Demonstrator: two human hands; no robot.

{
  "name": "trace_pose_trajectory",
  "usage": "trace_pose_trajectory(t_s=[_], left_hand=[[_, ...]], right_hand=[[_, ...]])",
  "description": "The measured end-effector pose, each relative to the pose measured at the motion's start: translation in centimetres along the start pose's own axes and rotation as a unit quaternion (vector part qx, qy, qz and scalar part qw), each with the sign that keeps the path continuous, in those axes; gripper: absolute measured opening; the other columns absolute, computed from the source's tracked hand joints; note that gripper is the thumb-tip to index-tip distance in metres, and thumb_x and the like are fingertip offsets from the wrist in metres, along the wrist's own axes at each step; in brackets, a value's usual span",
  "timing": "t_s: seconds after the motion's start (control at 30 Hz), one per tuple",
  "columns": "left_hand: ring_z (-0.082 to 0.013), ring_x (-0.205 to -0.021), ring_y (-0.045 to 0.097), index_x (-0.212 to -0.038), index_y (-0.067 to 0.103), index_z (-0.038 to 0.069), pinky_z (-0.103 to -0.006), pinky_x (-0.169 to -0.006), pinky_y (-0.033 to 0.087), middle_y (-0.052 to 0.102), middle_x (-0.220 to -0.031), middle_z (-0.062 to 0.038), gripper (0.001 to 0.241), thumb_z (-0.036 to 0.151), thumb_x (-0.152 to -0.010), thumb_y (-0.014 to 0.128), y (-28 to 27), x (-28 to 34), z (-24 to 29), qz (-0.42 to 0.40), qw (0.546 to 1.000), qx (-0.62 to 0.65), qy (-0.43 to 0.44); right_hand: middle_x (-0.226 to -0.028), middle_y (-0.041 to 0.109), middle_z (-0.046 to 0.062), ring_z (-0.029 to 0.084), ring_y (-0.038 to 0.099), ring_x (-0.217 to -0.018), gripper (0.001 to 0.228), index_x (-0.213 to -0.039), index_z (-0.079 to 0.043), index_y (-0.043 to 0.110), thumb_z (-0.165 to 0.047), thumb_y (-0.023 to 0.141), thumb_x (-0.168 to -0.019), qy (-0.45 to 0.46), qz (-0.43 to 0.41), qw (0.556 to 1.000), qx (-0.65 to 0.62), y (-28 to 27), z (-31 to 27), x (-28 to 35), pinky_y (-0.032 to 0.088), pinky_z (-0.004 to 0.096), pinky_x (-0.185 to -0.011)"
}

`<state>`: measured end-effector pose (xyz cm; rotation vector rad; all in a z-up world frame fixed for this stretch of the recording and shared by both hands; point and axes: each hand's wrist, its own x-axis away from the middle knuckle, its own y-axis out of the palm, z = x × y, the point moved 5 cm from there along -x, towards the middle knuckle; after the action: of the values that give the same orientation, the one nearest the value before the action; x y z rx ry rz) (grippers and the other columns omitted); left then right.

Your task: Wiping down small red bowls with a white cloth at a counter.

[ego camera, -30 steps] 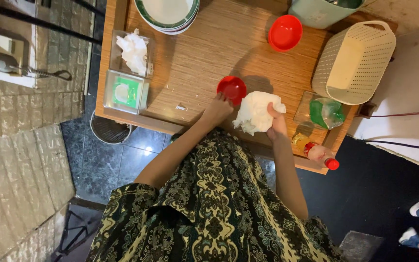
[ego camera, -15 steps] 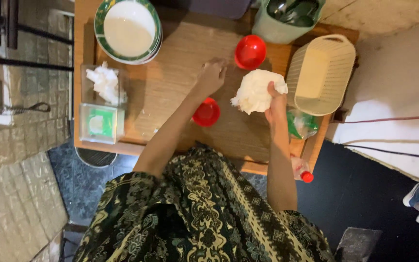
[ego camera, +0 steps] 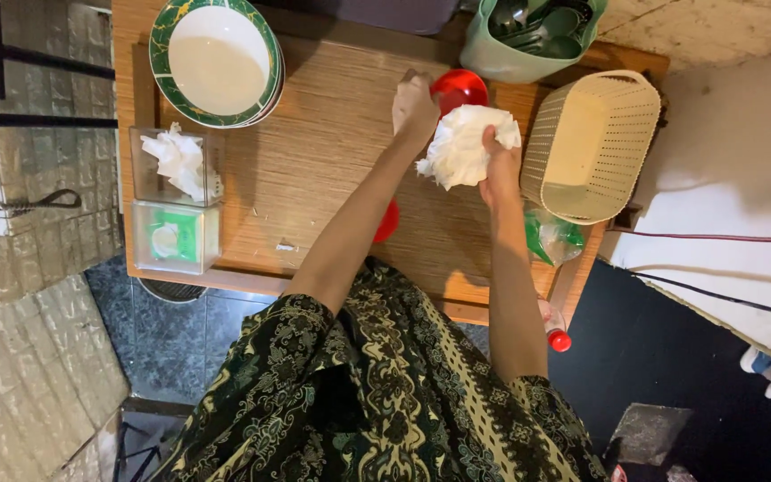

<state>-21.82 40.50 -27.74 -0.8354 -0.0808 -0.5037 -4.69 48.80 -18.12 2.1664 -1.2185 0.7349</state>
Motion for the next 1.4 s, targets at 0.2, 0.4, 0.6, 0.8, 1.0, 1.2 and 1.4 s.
trace_pose_trajectory(t_s=[0.2,0.4,0.6,0.8,1.0,1.2,1.4], left_hand=[[-0.0295,-0.069,0.072,-0.079,0.067,0.001,-0.0387,-0.057,0.062,0.069,-0.088,-0.015,0.012,-0.01,-0.079,0.063,-1.7,0.7,1.7,0.029,0.998,0.029,0.038],[-0.0207,-0.067,0.071,-0.091,0.073,0.003,-0.0308,-0.058,0.062,0.074,-0.081,-0.01,0.022,-0.008,-0.075,0.062,-6.5,3.3,4.5,0.021,0.982,0.157,0.106],[-0.0376,-0.073,0.072,-0.095,0.059,0.009,-0.0424,-0.06,0.059,0.066,-0.078,-0.016,0.016,0.016,-0.081,0.066,-15.8,13.0,4.7,0.006,0.964,0.235,0.125],[-0.0205,-0.076,0.066,-0.1,0.061,0.013,-0.0344,-0.067,0.052,0.062,-0.079,-0.007,0.032,0.044,-0.097,0.065,-20.3,22.2,-7.5,-0.018,0.938,0.346,0.007],[-0.0243,-0.057,0.061,-0.067,0.056,0.011,-0.037,-0.06,0.047,0.059,-0.055,-0.011,0.06,0.054,-0.104,0.038,-34.9,33.4,-4.6,0.115,0.94,0.318,-0.044],[-0.0238,-0.09,0.074,-0.116,0.068,0.008,-0.0335,-0.072,0.062,0.075,-0.105,-0.013,0.069,0.071,-0.095,0.05,-32.5,37.4,-9.8,0.145,0.655,0.716,-0.193],[-0.0409,-0.127,0.058,-0.152,0.045,0.012,-0.0497,-0.105,0.049,0.057,-0.138,-0.027,0.061,0.053,-0.106,0.046,-34.3,39.7,-13.9,0.145,0.655,0.741,-0.034]], right_hand=[[-0.142,0.062,0.016,0.028,0.059,-0.133,0.055,-0.142,-0.004,0.052,-0.018,0.068,-0.092,0.025,0.008,1.0,0.003,-0.1,-0.6,0.6,0.056,0.045,-0.105],[-0.132,0.069,0.014,0.024,0.07,-0.117,0.048,-0.135,0.002,0.058,-0.02,0.064,-0.094,0.023,0.023,0.998,0.047,1.0,-3.7,6.2,0.064,0.037,-0.091],[-0.114,0.074,0.014,0.028,0.076,-0.096,0.04,-0.129,-0.004,0.064,-0.018,0.078,-0.095,-0.064,-0.036,0.997,0.027,0.4,-0.6,9.9,0.065,0.044,-0.087],[-0.137,0.062,0.018,0.034,0.062,-0.126,0.071,-0.146,-0.008,0.051,-0.035,0.084,-0.09,-0.02,-0.088,0.967,0.24,6.2,3.2,17.6,0.05,0.05,-0.105],[-0.113,0.074,0.008,0.025,0.07,-0.109,0.066,-0.129,-0.025,0.07,-0.068,0.078,-0.08,0.058,-0.231,0.815,0.528,11.5,7.3,26.1,0.052,0.039,-0.099],[-0.099,0.072,0.017,0.025,0.07,-0.092,0.044,-0.115,-0.001,0.073,-0.028,0.088,-0.083,0.014,-0.289,0.884,0.368,14.1,11.8,27.8,0.059,0.043,-0.076],[-0.122,0.069,0.026,0.034,0.065,-0.119,0.04,-0.124,0.002,0.065,-0.028,0.072,-0.098,-0.222,-0.322,0.776,0.495,19.3,5.5,34.5,0.054,0.045,-0.093]])
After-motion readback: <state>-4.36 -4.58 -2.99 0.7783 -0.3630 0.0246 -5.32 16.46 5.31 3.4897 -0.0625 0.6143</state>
